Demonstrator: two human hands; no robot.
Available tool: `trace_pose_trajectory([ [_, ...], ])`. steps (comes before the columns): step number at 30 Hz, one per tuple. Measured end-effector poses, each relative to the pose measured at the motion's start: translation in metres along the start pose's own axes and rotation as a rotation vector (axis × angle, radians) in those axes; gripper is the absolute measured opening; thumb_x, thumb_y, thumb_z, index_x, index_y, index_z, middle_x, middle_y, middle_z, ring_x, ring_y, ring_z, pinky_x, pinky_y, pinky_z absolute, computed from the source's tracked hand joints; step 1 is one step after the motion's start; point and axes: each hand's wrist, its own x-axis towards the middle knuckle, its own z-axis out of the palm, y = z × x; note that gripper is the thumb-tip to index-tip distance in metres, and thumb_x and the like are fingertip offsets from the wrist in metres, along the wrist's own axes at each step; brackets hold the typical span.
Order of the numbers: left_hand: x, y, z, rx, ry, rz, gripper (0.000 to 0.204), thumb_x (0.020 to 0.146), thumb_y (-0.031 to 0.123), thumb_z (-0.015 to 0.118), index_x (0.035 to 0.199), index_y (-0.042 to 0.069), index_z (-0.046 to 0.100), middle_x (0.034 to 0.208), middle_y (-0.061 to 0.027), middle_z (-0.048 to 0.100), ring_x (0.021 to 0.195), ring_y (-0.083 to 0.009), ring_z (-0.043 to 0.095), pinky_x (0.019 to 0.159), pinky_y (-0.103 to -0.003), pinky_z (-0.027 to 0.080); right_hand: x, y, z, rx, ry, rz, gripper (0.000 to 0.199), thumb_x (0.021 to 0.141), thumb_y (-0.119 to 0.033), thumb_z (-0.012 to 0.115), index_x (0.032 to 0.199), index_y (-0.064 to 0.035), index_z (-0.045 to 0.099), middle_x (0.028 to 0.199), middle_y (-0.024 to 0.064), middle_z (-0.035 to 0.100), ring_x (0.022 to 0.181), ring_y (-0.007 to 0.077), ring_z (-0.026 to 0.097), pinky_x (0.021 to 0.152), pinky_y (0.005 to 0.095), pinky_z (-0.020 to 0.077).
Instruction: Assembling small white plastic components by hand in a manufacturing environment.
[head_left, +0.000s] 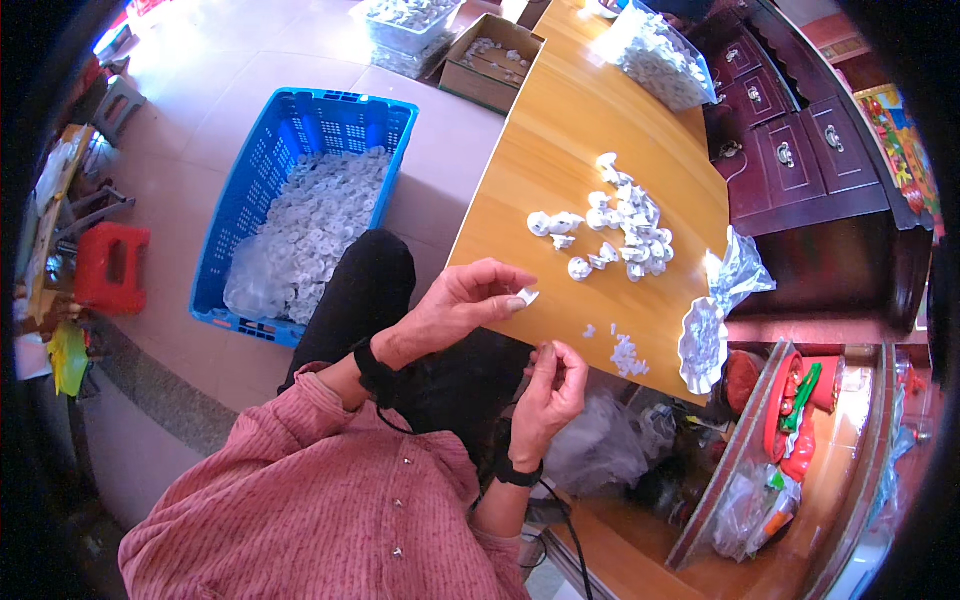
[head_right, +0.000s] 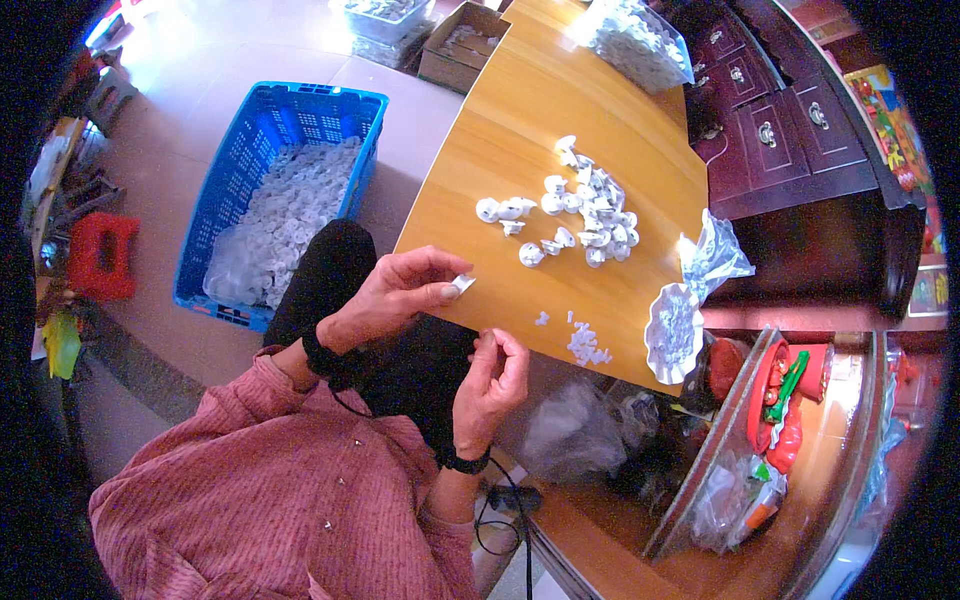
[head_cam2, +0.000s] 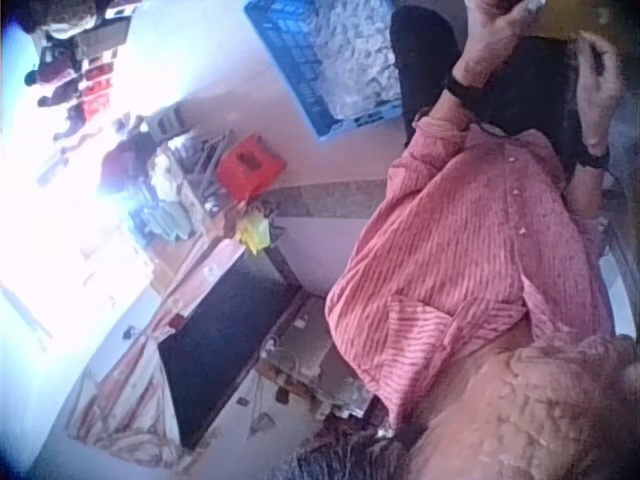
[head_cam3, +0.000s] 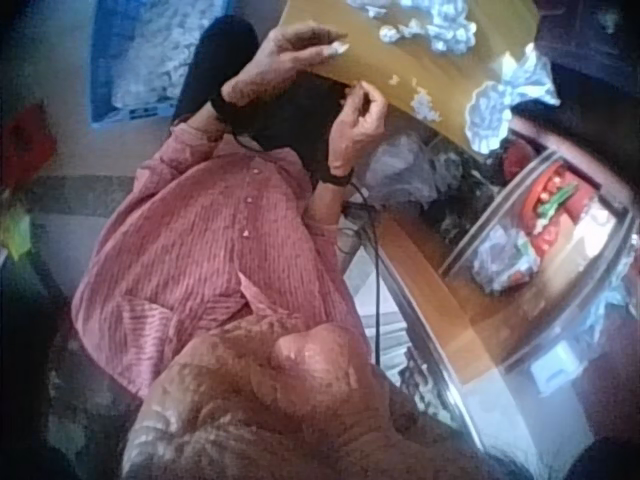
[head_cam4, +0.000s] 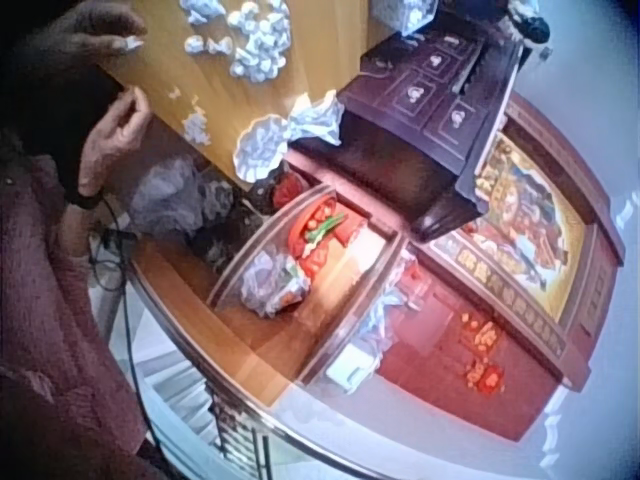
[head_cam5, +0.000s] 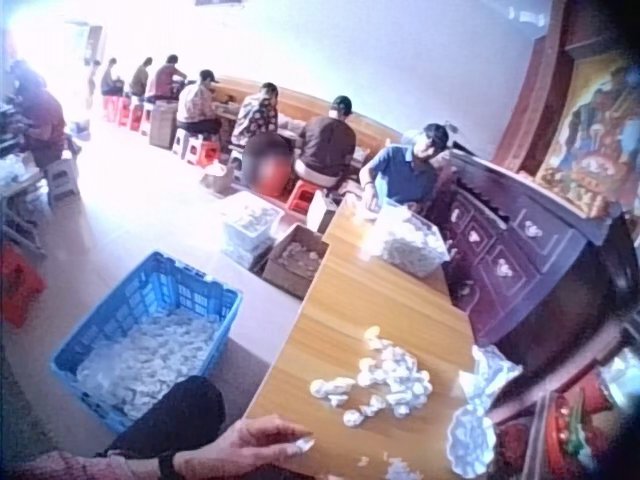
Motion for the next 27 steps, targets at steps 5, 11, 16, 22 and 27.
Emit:
trace_pose_trajectory([
  [5,-0.013,0.011,0.000,-0.414,-0.086,-0.228,0.033,0.099,0.014,0.064,0.130,0.000,0.061,0.114,-0.0083,0.068,0.101,-0.0164,0.067,0.088,-0.031,0.056,-0.002,-0.007,0.009,0.041,-0.032,-0.028,0.012,0.100,-0.007,0.059,0.109,0.0015,0.063,0.097,0.0086,0.065,0.079,0.0130,0.062,0.065,0.0263,0.0527],
  [11,-0.019,0.001,-0.003,-0.609,-0.136,-0.241,0.033,0.102,0.017,0.060,0.130,0.001,0.060,0.116,-0.0086,0.067,0.104,-0.0154,0.066,0.088,-0.031,0.057,-0.002,-0.018,0.012,0.027,-0.105,-0.108,0.015,0.101,-0.005,0.057,0.113,0.0020,0.063,0.104,0.0093,0.062,0.084,0.0140,0.061,0.069,0.0266,0.0531],
  [16,-0.020,-0.002,-0.005,-0.595,-0.147,-0.225,0.033,0.101,0.016,0.061,0.131,0.000,0.060,0.116,-0.0085,0.067,0.103,-0.0161,0.066,0.089,-0.031,0.057,-0.004,-0.022,0.011,0.079,-0.108,-0.040,0.021,0.099,-0.003,0.059,0.120,0.0047,0.059,0.104,0.0088,0.062,0.089,0.0128,0.059,0.075,0.0273,0.0523],
  [22,-0.024,0.000,-0.005,-0.534,-0.121,-0.239,0.033,0.099,0.012,0.064,0.129,0.001,0.061,0.118,-0.0078,0.067,0.105,-0.0165,0.066,0.095,-0.033,0.056,-0.003,-0.028,0.011,0.113,-0.066,-0.084,0.034,0.094,0.000,0.066,0.126,0.0066,0.056,0.097,0.0039,0.061,0.084,0.0090,0.056,0.078,0.0241,0.0491],
  [27,-0.024,-0.002,-0.005,-0.532,-0.131,-0.213,0.033,0.097,0.009,0.066,0.129,0.001,0.061,0.121,-0.0080,0.067,0.109,-0.0173,0.066,0.099,-0.034,0.054,-0.003,-0.034,0.008,0.075,-0.090,-0.051,0.036,0.093,0.001,0.067,0.127,0.0075,0.055,0.096,0.0039,0.061,0.085,0.0087,0.056,0.080,0.0246,0.0493],
])
